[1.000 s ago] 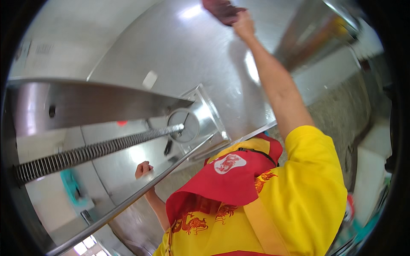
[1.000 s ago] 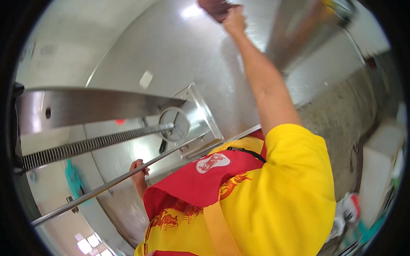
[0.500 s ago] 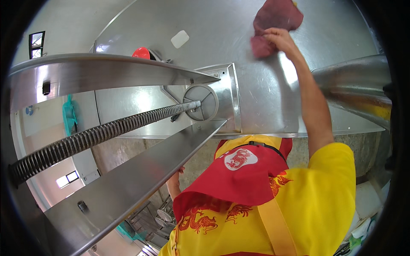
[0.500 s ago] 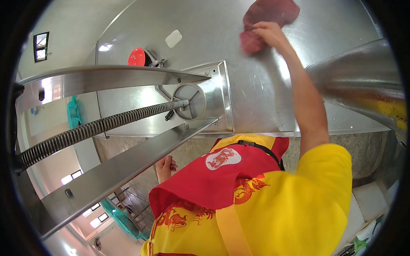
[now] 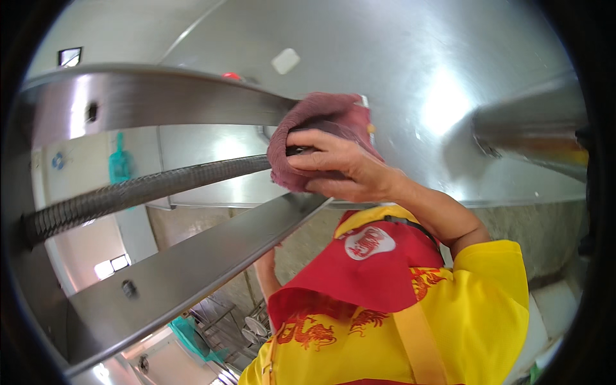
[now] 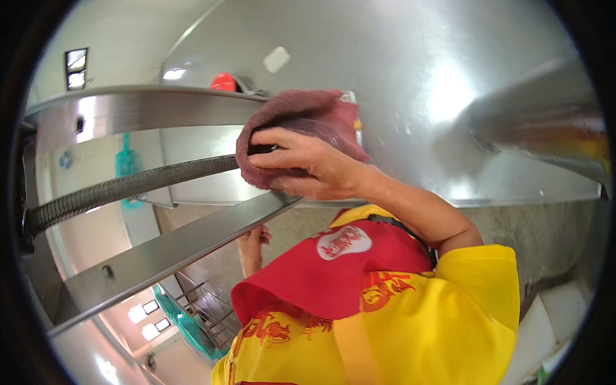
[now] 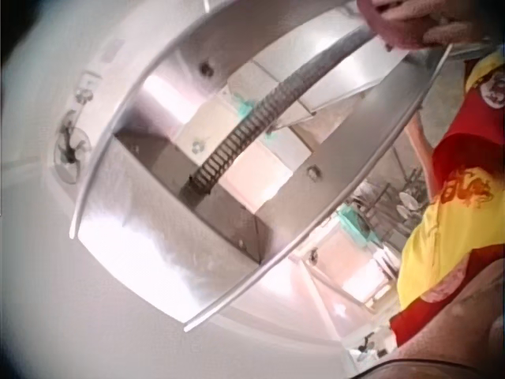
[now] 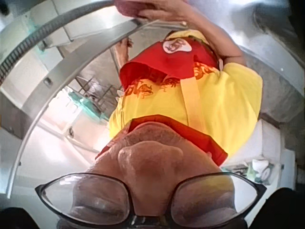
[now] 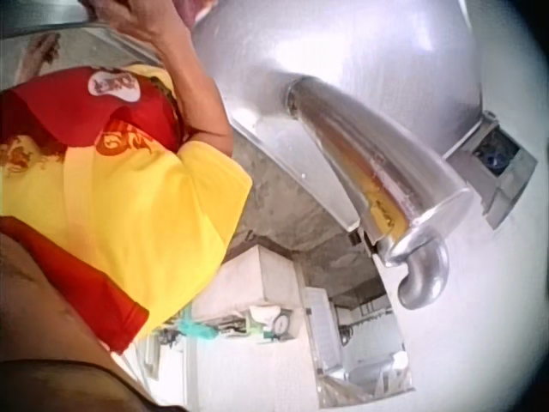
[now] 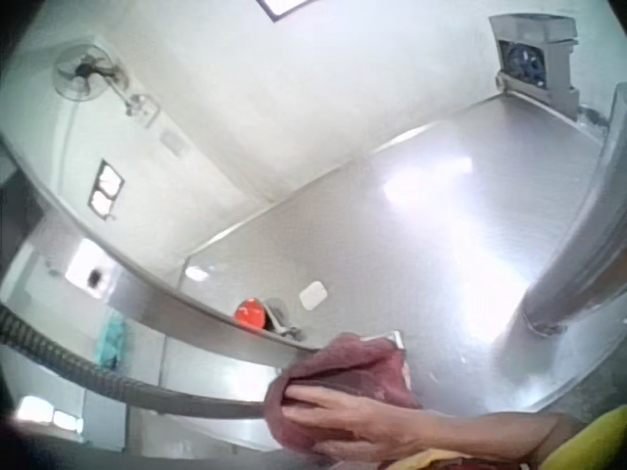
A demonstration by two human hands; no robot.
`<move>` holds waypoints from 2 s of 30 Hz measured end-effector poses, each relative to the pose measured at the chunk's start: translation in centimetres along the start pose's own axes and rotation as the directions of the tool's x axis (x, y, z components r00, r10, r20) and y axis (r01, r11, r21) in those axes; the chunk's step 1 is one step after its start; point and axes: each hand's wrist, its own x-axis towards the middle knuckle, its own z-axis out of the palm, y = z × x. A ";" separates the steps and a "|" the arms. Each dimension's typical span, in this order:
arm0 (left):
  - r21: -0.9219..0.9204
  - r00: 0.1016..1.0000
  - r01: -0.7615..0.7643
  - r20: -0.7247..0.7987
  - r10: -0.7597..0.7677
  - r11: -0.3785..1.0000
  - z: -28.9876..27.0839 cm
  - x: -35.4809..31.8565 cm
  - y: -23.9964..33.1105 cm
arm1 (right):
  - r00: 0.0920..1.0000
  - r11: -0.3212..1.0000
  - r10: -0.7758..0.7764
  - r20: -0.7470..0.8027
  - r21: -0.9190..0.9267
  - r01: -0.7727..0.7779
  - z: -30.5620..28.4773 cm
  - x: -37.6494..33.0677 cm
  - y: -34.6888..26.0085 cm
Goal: The person assembles a stainless steel machine by inserting a threaded rod, tightening bolts with a wrench, and attaching a circular component. The person wipes the surface with a cloth and secures a metal bar with a zip tie.
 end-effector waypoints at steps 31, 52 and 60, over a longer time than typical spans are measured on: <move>-0.201 0.991 0.135 0.048 -0.128 0.970 1.4 -5.1 -0.5 | 0.971 0.641 0.235 -0.044 -0.744 -0.189 6.4 -2.9 8.7; -0.054 0.974 0.221 0.071 -0.217 0.974 3.1 -5.8 -7.1 | 0.501 0.998 0.026 -0.865 -0.003 -0.058 -24.1 1.2 6.4; -0.110 0.919 -0.358 0.135 0.371 0.927 8.6 4.0 -0.8 | 0.704 0.602 0.573 -0.421 -0.367 -0.709 -5.4 -13.5 10.8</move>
